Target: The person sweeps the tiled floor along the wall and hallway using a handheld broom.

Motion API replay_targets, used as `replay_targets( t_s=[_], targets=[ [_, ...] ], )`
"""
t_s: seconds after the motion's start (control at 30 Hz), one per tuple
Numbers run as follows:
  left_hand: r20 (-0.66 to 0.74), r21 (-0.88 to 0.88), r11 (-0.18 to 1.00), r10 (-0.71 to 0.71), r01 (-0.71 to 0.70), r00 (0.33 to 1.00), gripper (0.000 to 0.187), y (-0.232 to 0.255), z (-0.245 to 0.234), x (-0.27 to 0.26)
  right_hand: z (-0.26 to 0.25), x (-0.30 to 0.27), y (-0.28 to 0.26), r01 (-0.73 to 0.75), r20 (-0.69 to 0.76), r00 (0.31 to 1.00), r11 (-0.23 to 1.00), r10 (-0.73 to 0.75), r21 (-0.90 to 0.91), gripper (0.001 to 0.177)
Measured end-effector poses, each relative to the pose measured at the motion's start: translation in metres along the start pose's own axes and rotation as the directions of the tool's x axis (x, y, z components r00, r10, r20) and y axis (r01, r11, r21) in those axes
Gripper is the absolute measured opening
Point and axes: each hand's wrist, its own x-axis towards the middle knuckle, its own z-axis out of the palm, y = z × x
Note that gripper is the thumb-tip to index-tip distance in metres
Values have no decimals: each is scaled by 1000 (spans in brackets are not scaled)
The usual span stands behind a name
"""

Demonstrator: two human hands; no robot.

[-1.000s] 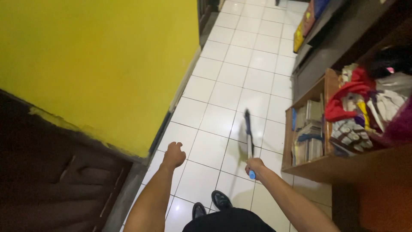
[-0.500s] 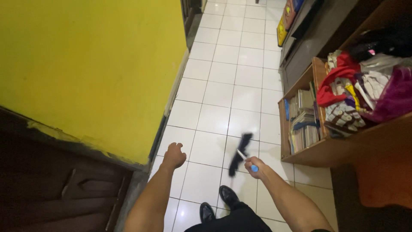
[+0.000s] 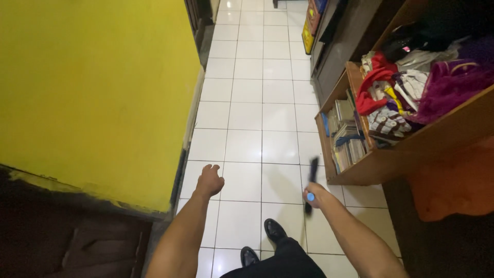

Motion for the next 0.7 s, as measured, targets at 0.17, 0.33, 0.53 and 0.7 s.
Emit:
replay_targets(
  t_s=[0.17,0.33,0.53,0.7],
  targets=[
    [-26,-12,1000,22,-22,999,56,-3,-4,0,-22,14,30,-93,-53,995,984,86,-150,20],
    [-18,-42,999,-32,31,999,57,-8,-8,-4,7,12,55,-134,150,978,986,148,-96,14],
    [-4,4,1000,-8,8,1000,56,-15,-10,-12,23,-9,38,-235,310,923,972,228,-15,9],
    [1,-5,1000,-19,19,1000,55,-12,-8,-13,31,-10,31,-376,419,859,918,295,125,19]
  ],
)
